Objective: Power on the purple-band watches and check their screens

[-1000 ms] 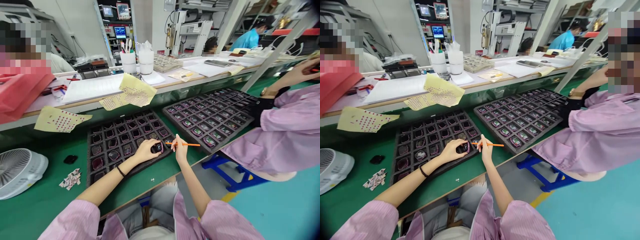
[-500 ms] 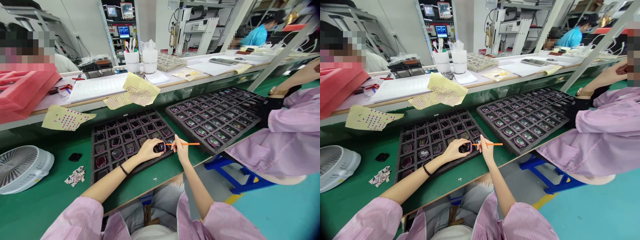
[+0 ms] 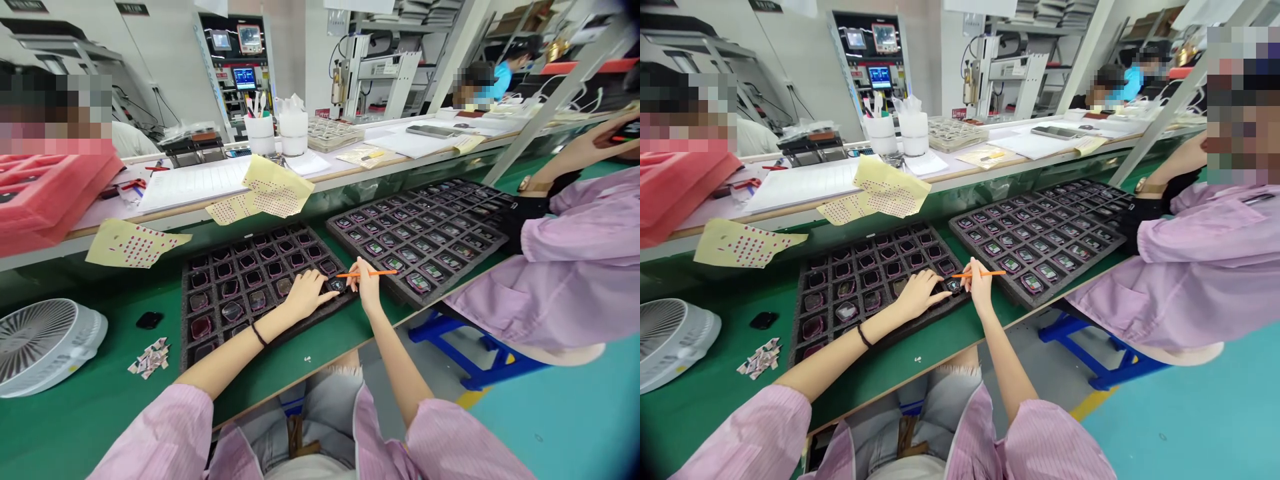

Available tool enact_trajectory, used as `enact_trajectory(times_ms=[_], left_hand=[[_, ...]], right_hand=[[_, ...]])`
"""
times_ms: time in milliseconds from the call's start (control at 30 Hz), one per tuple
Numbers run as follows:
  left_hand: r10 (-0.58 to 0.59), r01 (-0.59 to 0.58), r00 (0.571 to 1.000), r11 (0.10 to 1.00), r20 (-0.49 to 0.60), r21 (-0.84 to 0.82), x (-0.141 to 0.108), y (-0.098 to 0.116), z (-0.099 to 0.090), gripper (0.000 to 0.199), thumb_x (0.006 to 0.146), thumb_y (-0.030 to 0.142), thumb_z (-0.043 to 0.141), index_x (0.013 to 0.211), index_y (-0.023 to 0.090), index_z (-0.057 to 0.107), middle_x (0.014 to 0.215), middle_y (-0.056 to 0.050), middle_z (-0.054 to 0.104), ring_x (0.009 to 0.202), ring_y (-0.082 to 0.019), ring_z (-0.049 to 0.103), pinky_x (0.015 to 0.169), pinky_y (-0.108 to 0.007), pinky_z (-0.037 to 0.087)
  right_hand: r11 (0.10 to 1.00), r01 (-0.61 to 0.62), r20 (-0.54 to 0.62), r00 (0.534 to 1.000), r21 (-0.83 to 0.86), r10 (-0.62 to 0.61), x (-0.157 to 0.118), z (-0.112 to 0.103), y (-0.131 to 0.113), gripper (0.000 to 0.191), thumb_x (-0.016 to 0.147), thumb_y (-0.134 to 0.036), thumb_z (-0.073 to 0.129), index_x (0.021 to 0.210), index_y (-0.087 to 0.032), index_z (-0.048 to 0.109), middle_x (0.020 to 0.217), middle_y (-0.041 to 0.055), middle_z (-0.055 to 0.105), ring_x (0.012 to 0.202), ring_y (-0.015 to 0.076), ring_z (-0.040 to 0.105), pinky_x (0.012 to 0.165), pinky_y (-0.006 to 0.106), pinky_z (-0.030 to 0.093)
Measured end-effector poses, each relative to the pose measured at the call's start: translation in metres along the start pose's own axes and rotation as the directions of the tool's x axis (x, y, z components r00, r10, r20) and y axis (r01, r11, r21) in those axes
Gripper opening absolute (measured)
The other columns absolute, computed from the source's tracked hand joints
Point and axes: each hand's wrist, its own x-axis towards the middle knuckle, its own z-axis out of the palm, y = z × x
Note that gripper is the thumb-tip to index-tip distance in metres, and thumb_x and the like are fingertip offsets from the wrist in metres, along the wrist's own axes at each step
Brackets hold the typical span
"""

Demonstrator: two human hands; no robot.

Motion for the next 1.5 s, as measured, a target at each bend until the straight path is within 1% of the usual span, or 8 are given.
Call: enact_trajectory(times_ms=[133, 233, 367, 467, 600, 800, 1167, 1500], left_hand=[[-0.079, 0.083, 0.993, 0.995, 0.089, -0.05, 0.028, 0.015, 0.004, 0.037, 0.083, 0.044, 0.061, 0.1, 0.011, 0.062, 0.115, -0.019, 0.055, 0.112, -0.036, 0.048, 0.092, -0.048, 0.04], [-0.102, 0.118, 0.988, 0.981, 0.114, -0.151, 0.043, 0.016, 0.009, 0.037, 0.075, 0.039, 0.071, 0.095, 0.01, 0.062, 0.113, -0.02, 0.054, 0.111, -0.039, 0.048, 0.089, -0.049, 0.042], [-0.053, 0.087, 0.991, 0.952, 0.123, -0.294, 0.05, -0.001, 0.012, 0.037, 0.067, 0.038, 0.077, 0.09, 0.012, 0.063, 0.102, -0.013, 0.058, 0.097, -0.028, 0.055, 0.08, -0.037, 0.047], [0.003, 0.049, 0.993, 0.9, 0.118, -0.433, 0.05, -0.018, 0.012, 0.029, 0.071, 0.039, 0.075, 0.084, 0.015, 0.064, 0.092, -0.006, 0.062, 0.083, -0.018, 0.058, 0.073, -0.028, 0.047], [0.047, 0.02, 0.994, 0.819, 0.101, -0.574, 0.049, -0.033, 0.016, 0.028, 0.072, 0.041, 0.073, 0.079, 0.015, 0.065, 0.083, -0.003, 0.066, 0.076, -0.014, 0.058, 0.068, -0.024, 0.045], [0.05, 0.01, 0.996, 0.752, 0.072, -0.659, 0.05, -0.037, 0.025, 0.031, 0.068, 0.042, 0.076, 0.076, 0.014, 0.067, 0.084, -0.004, 0.067, 0.077, -0.015, 0.057, 0.069, -0.025, 0.043], [0.052, -0.005, 0.998, 0.723, 0.046, -0.691, 0.051, -0.039, 0.03, 0.025, 0.067, 0.035, 0.078, 0.074, 0.014, 0.067, 0.085, -0.004, 0.067, 0.076, -0.014, 0.057, 0.07, -0.025, 0.043], [0.101, -0.067, 0.995, 0.733, 0.011, -0.677, 0.051, -0.04, 0.031, 0.025, 0.07, 0.034, 0.077, 0.068, 0.013, 0.063, 0.083, -0.004, 0.066, 0.08, -0.015, 0.06, 0.075, -0.026, 0.045]], right_hand=[[0.999, 0.031, -0.097, 0.995, -0.022, -0.033, 0.012, -0.002, 0.003, 0.047, 0.082, -0.055, 0.055, 0.052, -0.02, 0.045, 0.036, -0.0044, 0.047, 0.029, 0.0056, 0.033, 0.033, 0.02, 0.022], [0.999, 0.038, -0.2, 0.979, -0.012, -0.04, 0.014, -0.002, 0.01, 0.051, 0.081, -0.057, 0.054, 0.048, -0.02, 0.043, 0.033, -0.005, 0.042, 0.029, 0.0059, 0.032, 0.032, 0.02, 0.021], [0.998, 0.05, -0.313, 0.949, 0.034, -0.037, 0.015, -0.005, 0.018, 0.054, 0.082, -0.06, 0.051, 0.047, -0.021, 0.041, 0.034, -0.0056, 0.039, 0.031, 0.0064, 0.034, 0.034, 0.02, 0.023], [0.996, 0.057, -0.348, 0.937, 0.069, -0.029, 0.014, -0.006, 0.02, 0.055, 0.083, -0.061, 0.049, 0.047, -0.021, 0.039, 0.034, -0.0061, 0.038, 0.031, 0.0064, 0.032, 0.034, 0.021, 0.023], [0.994, 0.058, -0.346, 0.938, 0.093, -0.023, 0.013, -0.005, 0.018, 0.056, 0.083, -0.062, 0.048, 0.047, -0.022, 0.037, 0.034, -0.0063, 0.036, 0.031, 0.0067, 0.032, 0.035, 0.022, 0.023], [0.993, 0.058, -0.314, 0.949, 0.107, -0.022, 0.011, -0.004, 0.017, 0.056, 0.084, -0.06, 0.05, 0.046, -0.022, 0.036, 0.034, -0.0061, 0.036, 0.031, 0.0068, 0.033, 0.035, 0.022, 0.023], [0.987, 0.082, -0.303, 0.952, 0.135, -0.037, 0.011, -0.003, 0.017, 0.057, 0.084, -0.058, 0.051, 0.044, -0.022, 0.037, 0.033, -0.0058, 0.036, 0.031, 0.0073, 0.034, 0.035, 0.023, 0.02], [0.99, 0.13, -0.279, 0.954, 0.054, -0.11, 0.009, -0.002, 0.02, 0.054, 0.086, -0.056, 0.051, 0.045, -0.021, 0.041, 0.035, -0.0059, 0.037, 0.033, 0.0076, 0.035, 0.037, 0.023, 0.026]])
